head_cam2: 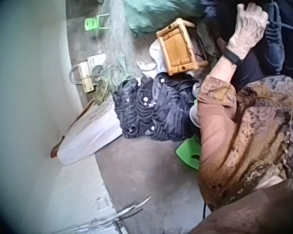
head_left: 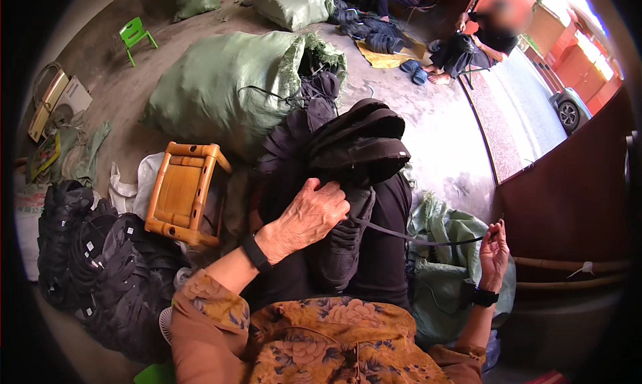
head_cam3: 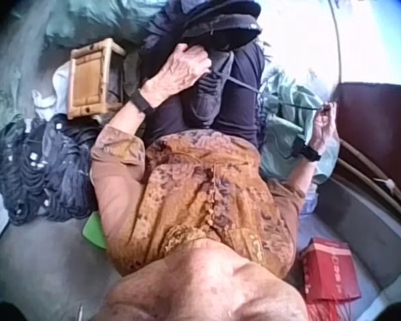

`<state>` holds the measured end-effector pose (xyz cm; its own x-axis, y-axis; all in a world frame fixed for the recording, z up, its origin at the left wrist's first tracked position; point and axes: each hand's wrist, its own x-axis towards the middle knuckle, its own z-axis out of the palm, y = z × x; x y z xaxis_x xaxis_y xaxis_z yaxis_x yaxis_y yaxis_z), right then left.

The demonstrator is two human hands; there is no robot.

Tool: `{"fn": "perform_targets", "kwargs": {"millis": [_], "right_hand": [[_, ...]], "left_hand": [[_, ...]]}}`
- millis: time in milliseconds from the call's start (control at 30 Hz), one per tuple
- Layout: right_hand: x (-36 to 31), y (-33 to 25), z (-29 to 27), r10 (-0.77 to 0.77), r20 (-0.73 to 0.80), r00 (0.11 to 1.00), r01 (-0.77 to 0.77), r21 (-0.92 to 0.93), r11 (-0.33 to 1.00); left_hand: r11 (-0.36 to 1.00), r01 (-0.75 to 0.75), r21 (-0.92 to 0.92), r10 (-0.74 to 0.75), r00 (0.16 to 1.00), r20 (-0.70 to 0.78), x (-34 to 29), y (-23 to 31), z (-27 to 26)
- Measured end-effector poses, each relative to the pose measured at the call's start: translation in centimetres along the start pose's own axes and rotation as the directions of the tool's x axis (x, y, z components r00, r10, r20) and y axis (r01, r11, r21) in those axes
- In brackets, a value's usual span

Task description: Insert and thread laces through the eyelets of black boots.

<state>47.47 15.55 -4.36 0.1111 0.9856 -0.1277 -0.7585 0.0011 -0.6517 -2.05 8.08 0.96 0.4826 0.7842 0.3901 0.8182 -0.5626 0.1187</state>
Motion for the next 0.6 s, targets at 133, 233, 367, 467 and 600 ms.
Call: {"fn": "perform_targets", "kwargs": {"millis": [133, 233, 367, 467, 600], "right_hand": [[-0.8, 2.5, 1.0, 0.106, 0.05, 0.993, -0.102, -0.087, 0.991], [-1.2, 4.6, 1.5, 0.185, 0.072, 0.98, -0.178, -0.1, 0.979], [-1.7, 6.9, 1.8, 0.268, 0.119, 0.956, -0.254, -0.121, 0.96], [-2.0, 8.2, 1.8, 0.305, 0.084, 0.949, -0.292, -0.135, 0.947], [-2.2, 9.0, 1.6, 0.328, 0.093, 0.94, -0.321, -0.09, 0.943]], "left_hand": [[0.995, -0.01, 0.101, -0.004, 0.991, 0.135, 0.2, -0.4, -0.4], [1.0, 0.003, 0.002, -0.004, 0.911, 0.412, 0.6, -1.1, -0.5], [0.932, 0.262, -0.251, -0.099, 0.849, 0.519, 1.0, -2.2, -0.9], [0.748, 0.394, -0.534, -0.059, 0.841, 0.538, 0.6, -3.7, -2.1], [0.606, 0.461, -0.648, -0.015, 0.821, 0.571, -0.6, -3.7, -3.3]]}}
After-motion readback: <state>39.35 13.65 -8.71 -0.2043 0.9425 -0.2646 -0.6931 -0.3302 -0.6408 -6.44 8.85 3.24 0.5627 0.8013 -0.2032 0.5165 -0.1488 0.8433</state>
